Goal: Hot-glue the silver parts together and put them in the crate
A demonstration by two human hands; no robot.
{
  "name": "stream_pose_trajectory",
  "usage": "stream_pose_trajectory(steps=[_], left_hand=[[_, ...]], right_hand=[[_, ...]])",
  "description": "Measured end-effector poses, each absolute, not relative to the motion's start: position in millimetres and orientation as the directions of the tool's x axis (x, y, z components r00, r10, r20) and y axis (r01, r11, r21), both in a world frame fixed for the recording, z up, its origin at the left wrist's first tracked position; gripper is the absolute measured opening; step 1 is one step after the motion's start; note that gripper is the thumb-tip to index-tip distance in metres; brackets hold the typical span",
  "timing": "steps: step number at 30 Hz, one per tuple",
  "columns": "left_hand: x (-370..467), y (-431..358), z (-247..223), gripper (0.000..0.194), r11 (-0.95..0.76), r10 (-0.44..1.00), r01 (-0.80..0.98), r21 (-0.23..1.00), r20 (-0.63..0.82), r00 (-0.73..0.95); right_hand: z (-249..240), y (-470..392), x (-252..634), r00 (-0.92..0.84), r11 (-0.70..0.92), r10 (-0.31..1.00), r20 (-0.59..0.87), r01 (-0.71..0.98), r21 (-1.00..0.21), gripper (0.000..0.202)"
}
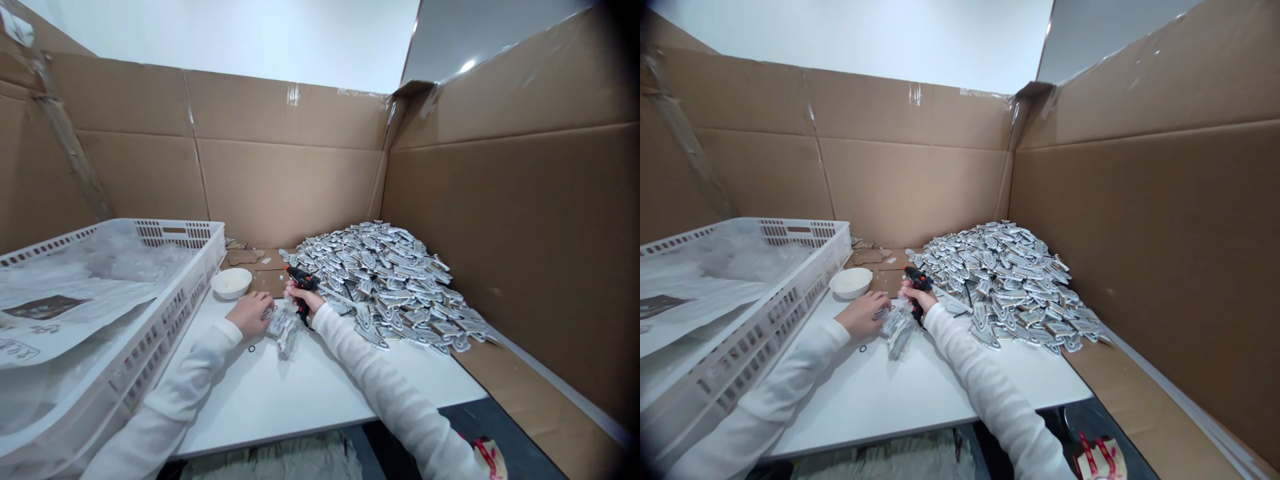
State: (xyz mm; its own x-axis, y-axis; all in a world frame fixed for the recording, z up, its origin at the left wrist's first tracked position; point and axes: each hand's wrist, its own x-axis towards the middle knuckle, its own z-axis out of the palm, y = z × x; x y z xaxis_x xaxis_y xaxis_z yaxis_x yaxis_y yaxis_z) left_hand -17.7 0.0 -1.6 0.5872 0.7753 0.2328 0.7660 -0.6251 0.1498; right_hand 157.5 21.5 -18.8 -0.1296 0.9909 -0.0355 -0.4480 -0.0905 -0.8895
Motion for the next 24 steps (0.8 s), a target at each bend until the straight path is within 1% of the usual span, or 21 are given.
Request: stream_pose_trajectory(steps=[2,4,7,10,12,15,17,18,19,20,21,22,23,24], left_hand=[[-18.6,0.6,-6.6,0.034,-0.633,0.769,0.77,0.078,0.172,0.615],[-16.4,2.1,-9.9,0.032,-0.621,0.78,0.781,0.063,0.153,0.607],[-10.9,4.4,-10.8,0.023,-0.568,0.818,0.82,0.068,0.16,0.553],[-7.1,4.8,-11.7,0.021,-0.546,0.828,0.836,0.045,0.177,0.531],[-5.1,4.0,-14.7,0.023,-0.535,0.83,0.845,-0.01,0.183,0.527],[-0.8,2.5,-21.7,0.026,-0.497,0.843,0.863,-0.096,0.184,0.506],[2.3,1.9,-24.6,0.025,-0.487,0.846,0.866,-0.117,0.183,0.501],[3.2,1.9,-24.9,0.025,-0.485,0.847,0.868,-0.107,0.19,0.497],[3.6,2.3,-24.2,0.024,-0.479,0.852,0.875,-0.075,0.203,0.483],[3.1,3.1,-22.7,0.023,-0.472,0.858,0.882,-0.014,0.224,0.462],[1.9,4.2,-20.7,0.022,-0.47,0.862,0.879,0.079,0.253,0.438],[0.2,5.7,-18.4,0.022,-0.47,0.868,0.858,0.205,0.28,0.409],[-2.0,7.4,-16.1,0.024,-0.466,0.88,0.807,0.363,0.289,0.377],[-4.1,9.1,-14.1,0.027,-0.443,0.897,0.718,0.537,0.267,0.353]], right_hand=[[-17.4,21.1,157.1,-0.088,-0.066,0.996,-0.032,-0.426,-0.902,0.026],[-17.2,20.4,156.2,-0.056,-0.037,0.998,-0.016,-0.398,-0.916,0.026],[-21.0,21.2,155.3,0.011,0.016,1.0,0.013,-0.343,-0.939,0.029],[-26.2,24.1,156.1,0.058,0.067,0.997,0.054,-0.234,-0.97,0.032],[-27.8,25.3,156.7,0.049,0.111,0.993,0.104,-0.172,-0.979,0.032],[-26.2,23.8,155.9,0.033,0.173,0.985,0.17,-0.127,-0.977,0.031],[-23.8,21.2,154.8,0.014,0.2,0.98,0.2,-0.101,-0.975,0.029],[-22.5,19.8,154.5,0.002,0.21,0.978,0.21,-0.086,-0.974,0.029],[-21.4,18.5,154.4,-0.01,0.218,0.976,0.219,-0.072,-0.973,0.028],[-20.3,17.3,154.5,-0.016,0.224,0.974,0.225,-0.059,-0.973,0.028],[-19.3,16.4,154.8,-0.016,0.227,0.973,0.228,-0.047,-0.973,0.028],[-18.4,15.7,155.3,-0.011,0.234,0.972,0.234,-0.034,-0.972,0.028],[-17.4,15.1,155.8,-0.006,0.244,0.97,0.244,-0.02,-0.97,0.028],[-16.6,14.6,156.3,-0.003,0.259,0.966,0.259,-0.003,-0.966,0.027]])
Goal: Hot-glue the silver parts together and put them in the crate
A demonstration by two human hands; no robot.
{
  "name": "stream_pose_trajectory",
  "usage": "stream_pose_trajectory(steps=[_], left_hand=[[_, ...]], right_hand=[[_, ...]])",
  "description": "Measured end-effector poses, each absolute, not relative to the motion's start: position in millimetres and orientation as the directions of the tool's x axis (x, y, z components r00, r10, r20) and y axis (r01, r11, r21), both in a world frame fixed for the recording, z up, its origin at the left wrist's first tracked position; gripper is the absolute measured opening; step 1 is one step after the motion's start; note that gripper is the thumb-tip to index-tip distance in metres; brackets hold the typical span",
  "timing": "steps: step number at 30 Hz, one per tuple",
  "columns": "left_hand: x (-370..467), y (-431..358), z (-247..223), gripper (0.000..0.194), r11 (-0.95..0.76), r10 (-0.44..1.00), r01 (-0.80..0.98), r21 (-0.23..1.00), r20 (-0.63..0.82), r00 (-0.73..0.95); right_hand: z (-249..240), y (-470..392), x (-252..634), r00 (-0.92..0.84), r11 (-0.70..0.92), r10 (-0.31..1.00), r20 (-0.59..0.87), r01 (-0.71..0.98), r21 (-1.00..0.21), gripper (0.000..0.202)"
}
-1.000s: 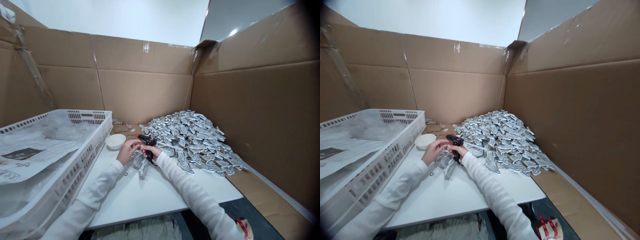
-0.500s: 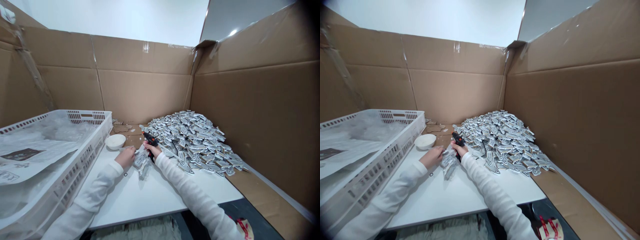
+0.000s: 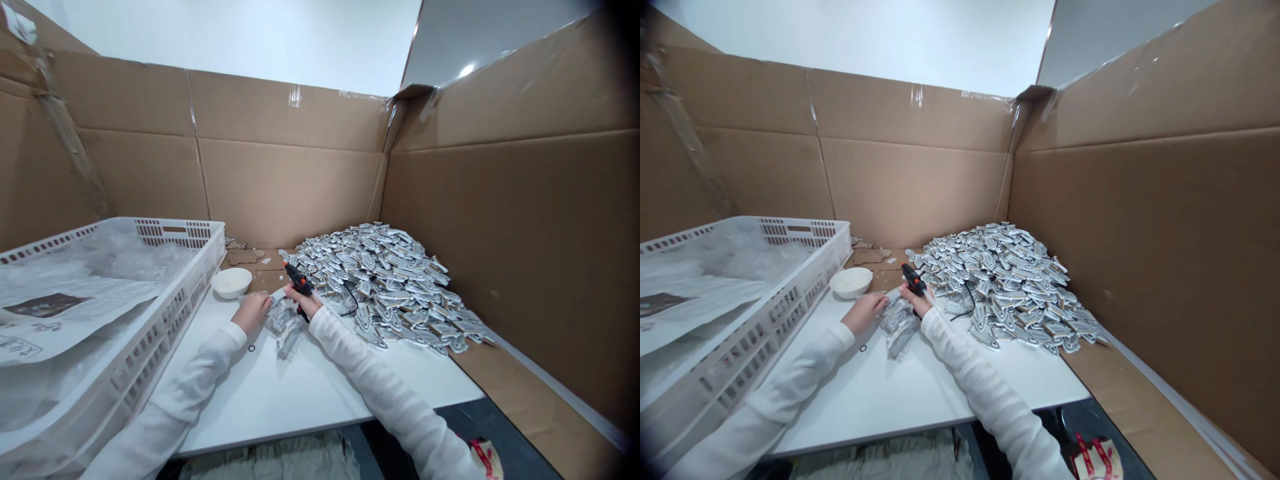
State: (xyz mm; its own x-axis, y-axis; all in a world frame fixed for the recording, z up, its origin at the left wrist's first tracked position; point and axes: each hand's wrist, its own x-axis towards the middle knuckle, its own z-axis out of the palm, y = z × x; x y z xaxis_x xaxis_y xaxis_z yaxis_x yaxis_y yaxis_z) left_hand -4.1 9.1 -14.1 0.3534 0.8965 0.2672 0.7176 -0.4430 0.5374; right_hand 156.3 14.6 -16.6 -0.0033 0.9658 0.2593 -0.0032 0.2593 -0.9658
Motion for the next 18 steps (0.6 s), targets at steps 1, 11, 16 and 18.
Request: stream_pose_trajectory(steps=[1,11,16,18], left_hand=[[-5.8,10.6,-12.5,0.03,-0.391,0.913,0.594,0.703,0.215,0.347],[1.8,3.8,-7.6,0.042,0.048,0.901,-0.029,0.998,-0.031,0.433],[3.3,4.1,-7.7,0.041,0.03,0.895,-0.057,0.998,-0.001,0.445],[3.7,5.0,-8.1,0.043,0.022,0.897,-0.056,0.998,0.005,0.443]], right_hand=[[-15.8,14.1,156.8,-0.002,0.281,0.96,0.281,0.017,-0.96,0.027],[-14.3,5.5,152.6,-0.064,0.574,0.818,0.571,0.152,-0.805,0.022],[-16.3,2.4,149.9,-0.033,0.584,0.805,0.592,0.218,-0.782,0.02],[-18.5,3.3,150.3,-0.013,0.582,0.799,0.601,0.263,-0.769,0.019]])
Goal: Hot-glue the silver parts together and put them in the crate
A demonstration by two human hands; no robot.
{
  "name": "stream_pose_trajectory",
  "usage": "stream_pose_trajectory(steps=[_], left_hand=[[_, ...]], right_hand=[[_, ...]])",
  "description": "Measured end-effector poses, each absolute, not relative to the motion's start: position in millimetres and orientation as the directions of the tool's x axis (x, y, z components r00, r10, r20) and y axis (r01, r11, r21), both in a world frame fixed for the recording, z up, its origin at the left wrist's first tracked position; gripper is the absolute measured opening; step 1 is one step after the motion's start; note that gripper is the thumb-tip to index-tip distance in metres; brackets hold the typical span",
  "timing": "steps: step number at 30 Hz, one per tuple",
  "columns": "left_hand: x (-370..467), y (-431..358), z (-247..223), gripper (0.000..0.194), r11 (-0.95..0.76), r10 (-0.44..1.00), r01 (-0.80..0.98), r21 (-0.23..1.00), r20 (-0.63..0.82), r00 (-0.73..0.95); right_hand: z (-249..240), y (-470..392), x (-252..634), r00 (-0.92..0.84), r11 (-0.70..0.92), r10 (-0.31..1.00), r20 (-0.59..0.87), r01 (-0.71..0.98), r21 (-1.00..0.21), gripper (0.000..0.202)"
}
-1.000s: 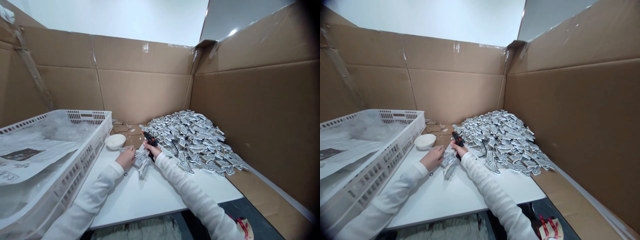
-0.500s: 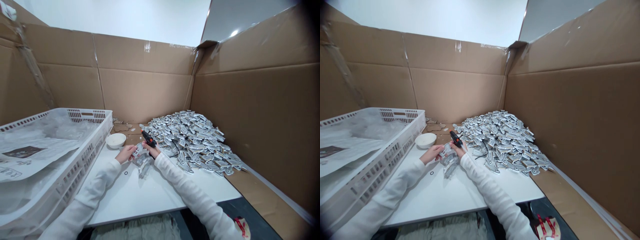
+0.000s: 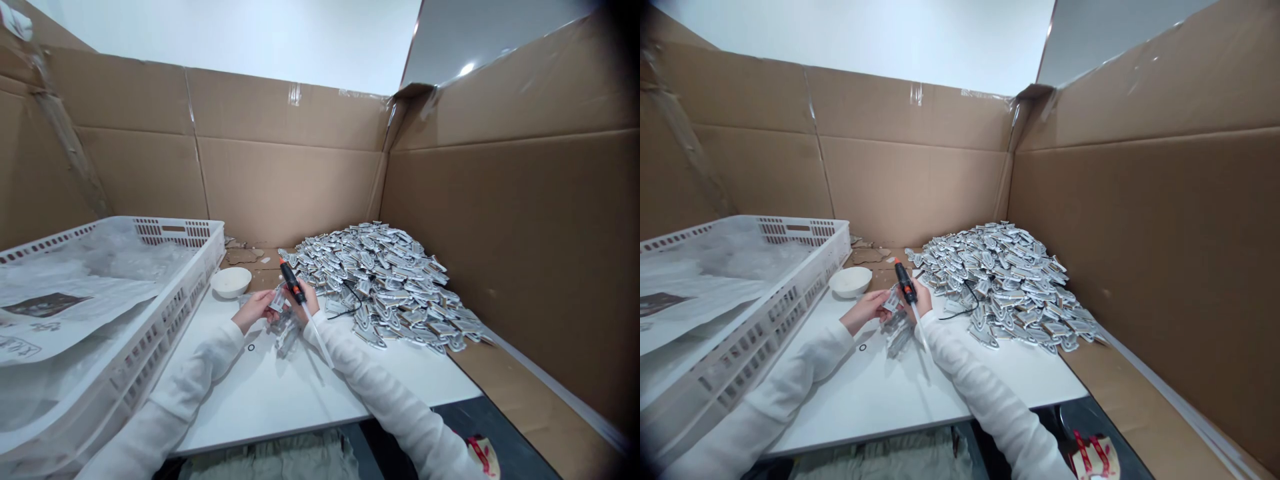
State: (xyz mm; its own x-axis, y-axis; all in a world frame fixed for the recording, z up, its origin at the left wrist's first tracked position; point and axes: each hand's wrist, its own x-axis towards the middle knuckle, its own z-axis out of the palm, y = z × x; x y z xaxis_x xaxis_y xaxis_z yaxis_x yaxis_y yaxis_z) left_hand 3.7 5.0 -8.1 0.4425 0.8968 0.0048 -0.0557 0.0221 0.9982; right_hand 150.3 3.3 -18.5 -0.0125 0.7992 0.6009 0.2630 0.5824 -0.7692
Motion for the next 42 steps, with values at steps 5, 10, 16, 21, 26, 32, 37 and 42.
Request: stream_pose_trajectory(steps=[5,10,16,21,26,32,37,42], left_hand=[[6.7,4.2,-8.1,0.047,0.006,0.914,-0.022,1.0,0.003,0.406],[12.6,0.0,-6.1,0.04,-0.056,0.927,-0.016,0.998,0.058,0.372],[9.3,1.8,-7.2,0.035,-0.172,0.98,-0.106,0.979,0.182,0.084],[5.6,4.4,-9.2,0.037,-0.224,0.973,-0.141,0.964,0.229,0.018],[7.1,4.2,-10.8,0.039,-0.226,0.971,-0.162,0.961,0.234,0.035],[8.7,3.8,-10.9,0.04,-0.22,0.971,-0.191,0.957,0.233,0.045],[9.7,2.0,-10.9,0.038,-0.235,0.969,-0.188,0.954,0.245,0.034],[9.1,2.2,-12.7,0.036,-0.237,0.969,-0.167,0.957,0.246,0.035]], right_hand=[[-23.0,6.0,151.8,-0.076,0.624,0.768,0.635,0.307,-0.718,0.01],[-15.1,4.2,152.2,-0.012,0.646,0.722,0.692,0.367,-0.669,0.011],[-5.1,-7.1,150.3,0.043,0.581,0.743,0.667,0.452,-0.677,0.027],[-9.0,-11.8,147.6,-0.082,0.594,0.761,0.644,0.487,-0.64,0.03],[-9.0,-11.4,148.2,-0.054,0.558,0.783,0.62,0.503,-0.66,0.029],[-11.0,-9.0,149.3,-0.044,0.539,0.8,0.599,0.493,-0.683,0.026],[-11.9,-8.0,150.0,-0.043,0.531,0.804,0.593,0.503,-0.682,0.026],[-13.3,-6.3,151.0,-0.03,0.525,0.807,0.59,0.497,-0.691,0.028]])
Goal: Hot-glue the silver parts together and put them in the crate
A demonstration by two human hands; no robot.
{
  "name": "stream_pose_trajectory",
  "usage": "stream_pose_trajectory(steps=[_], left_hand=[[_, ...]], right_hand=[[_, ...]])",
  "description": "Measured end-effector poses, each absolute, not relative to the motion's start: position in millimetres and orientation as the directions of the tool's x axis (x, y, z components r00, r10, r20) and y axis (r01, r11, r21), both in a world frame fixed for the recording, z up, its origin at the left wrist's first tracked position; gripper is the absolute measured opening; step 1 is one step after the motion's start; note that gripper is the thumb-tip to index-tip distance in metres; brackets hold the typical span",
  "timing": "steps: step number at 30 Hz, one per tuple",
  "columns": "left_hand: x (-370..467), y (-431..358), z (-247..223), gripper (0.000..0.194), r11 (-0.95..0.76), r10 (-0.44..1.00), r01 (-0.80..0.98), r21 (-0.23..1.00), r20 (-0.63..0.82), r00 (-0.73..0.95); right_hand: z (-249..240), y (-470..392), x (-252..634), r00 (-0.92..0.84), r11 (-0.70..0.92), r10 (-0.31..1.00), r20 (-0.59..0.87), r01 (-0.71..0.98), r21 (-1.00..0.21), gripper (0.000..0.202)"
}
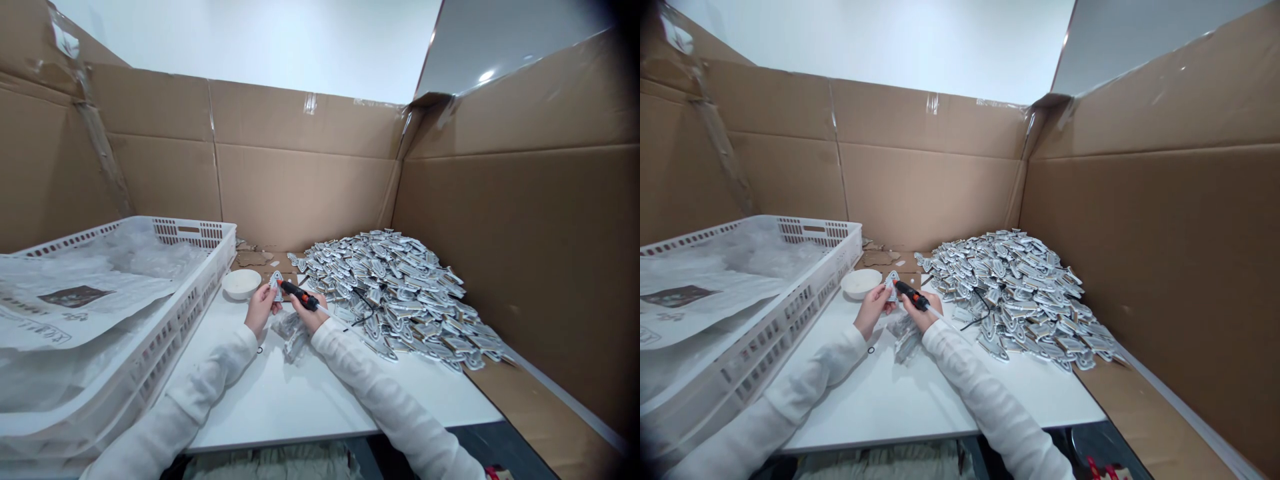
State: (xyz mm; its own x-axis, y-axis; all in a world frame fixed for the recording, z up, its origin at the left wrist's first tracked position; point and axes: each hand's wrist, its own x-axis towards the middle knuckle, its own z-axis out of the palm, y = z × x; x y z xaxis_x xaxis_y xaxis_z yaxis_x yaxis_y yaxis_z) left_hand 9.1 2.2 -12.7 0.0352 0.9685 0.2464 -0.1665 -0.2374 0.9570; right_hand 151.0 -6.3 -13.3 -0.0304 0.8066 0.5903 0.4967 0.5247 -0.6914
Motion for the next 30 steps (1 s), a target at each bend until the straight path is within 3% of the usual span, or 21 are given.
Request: stream_pose_trajectory(steps=[9,13,16,20,24,30], left_hand=[[9.3,3.8,-14.9,0.038,-0.251,0.965,-0.141,0.958,0.259,0.044],[8.1,5.1,-14.5,0.035,-0.312,0.95,-0.109,0.944,0.307,-0.059],[1.4,6.4,-7.8,0.031,-0.389,0.91,-0.109,0.915,0.364,-0.197],[-8.3,7.3,0.2,0.027,-0.415,0.888,-0.025,0.909,0.4,-0.226],[-9.1,7.4,0.4,0.023,-0.378,0.897,0.123,0.918,0.396,-0.197],[-8.9,9.8,-0.7,0.027,-0.324,0.924,0.08,0.943,0.333,-0.185]], right_hand=[[-13.7,-5.6,150.9,-0.022,0.514,0.814,0.58,0.494,-0.702,0.026],[-13.0,-5.2,151.3,-0.024,0.516,0.798,0.602,0.545,-0.661,0.029],[-14.7,1.7,155.4,0.091,0.438,0.803,0.589,0.581,-0.686,0.033],[-15.0,10.8,161.8,0.242,0.354,0.8,0.55,0.55,-0.756,0.034],[-10.5,6.5,160.6,0.225,0.425,0.768,0.6,0.521,-0.74,0.03],[-3.3,-9.7,153.6,0.119,0.544,0.751,0.65,0.448,-0.71,0.03]])
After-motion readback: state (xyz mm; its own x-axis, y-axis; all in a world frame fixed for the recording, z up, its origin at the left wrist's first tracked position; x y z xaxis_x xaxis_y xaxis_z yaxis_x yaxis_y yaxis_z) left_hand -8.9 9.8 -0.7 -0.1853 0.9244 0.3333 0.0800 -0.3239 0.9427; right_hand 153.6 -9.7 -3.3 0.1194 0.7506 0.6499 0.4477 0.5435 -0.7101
